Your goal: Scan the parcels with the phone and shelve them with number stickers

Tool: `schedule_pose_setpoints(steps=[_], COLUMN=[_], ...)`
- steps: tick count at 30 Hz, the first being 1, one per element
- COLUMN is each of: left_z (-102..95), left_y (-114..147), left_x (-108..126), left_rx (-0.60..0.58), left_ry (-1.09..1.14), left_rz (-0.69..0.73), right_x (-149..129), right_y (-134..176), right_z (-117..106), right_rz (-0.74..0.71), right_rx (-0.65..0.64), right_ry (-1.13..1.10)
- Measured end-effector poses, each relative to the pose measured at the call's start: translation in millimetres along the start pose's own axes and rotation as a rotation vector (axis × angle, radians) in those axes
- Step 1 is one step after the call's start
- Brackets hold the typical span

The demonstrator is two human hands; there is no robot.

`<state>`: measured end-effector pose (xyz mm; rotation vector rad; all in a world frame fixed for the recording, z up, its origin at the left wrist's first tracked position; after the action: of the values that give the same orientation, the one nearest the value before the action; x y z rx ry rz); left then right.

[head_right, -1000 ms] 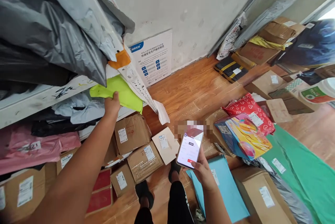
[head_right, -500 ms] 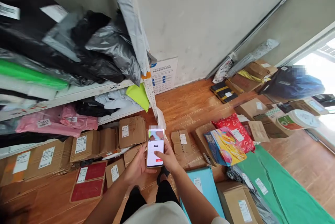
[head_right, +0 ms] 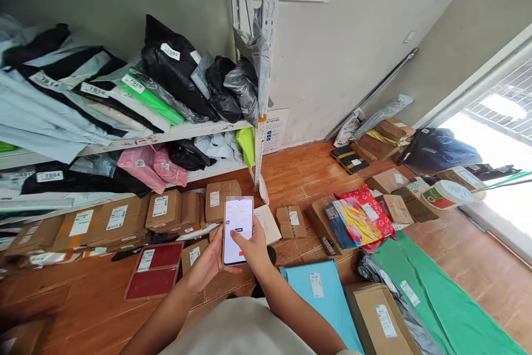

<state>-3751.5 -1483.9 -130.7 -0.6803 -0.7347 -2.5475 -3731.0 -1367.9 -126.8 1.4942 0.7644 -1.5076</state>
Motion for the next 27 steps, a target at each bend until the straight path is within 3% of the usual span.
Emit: schedule_pose_setpoints(steps=[6,12,18,23,27], left_z=[-17.7,-19.7,-11.0,-10.2,-14.1], left_y=[104.4,166.0,188.2,187.7,183.6], left_x=[-10.2,-20.6,-21.7,-18.7,-17.1], left_rx=[-0.026,-0.067,-0.066,0.017,-0.043], left_ry=[-0.023,-0.022,-0.041,-0.127,-0.081], left_rz=[0.010,-0.031,-0.019,0.001,-0.029], right_x=[-2.2,-16.8,-28.6,-37.8,-44.6], right_y=[97.8,159.0,179.2,180.6,180.6], right_z=[46.8,63.0,63.0,66.0,69.3], right_rz=[-0.014,-0.078,-0.142,-0.125,-0.162], right_rx=[-0.168,-0.305,-0.304,-0.345,-0.405], right_ry=[-0.060,-0.025,0.060,0.027,0.018])
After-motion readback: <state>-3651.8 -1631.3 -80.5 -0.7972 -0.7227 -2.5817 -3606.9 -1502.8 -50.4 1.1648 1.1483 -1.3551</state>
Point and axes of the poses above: each hand's wrist, its own y-axis away from the middle knuckle, its own z-axis out of the palm, x = y × z, the point moved 6 cm from there along -y, towards the middle knuckle, and after that the axes turned 11 degrees about y, right-handed, at the moved point
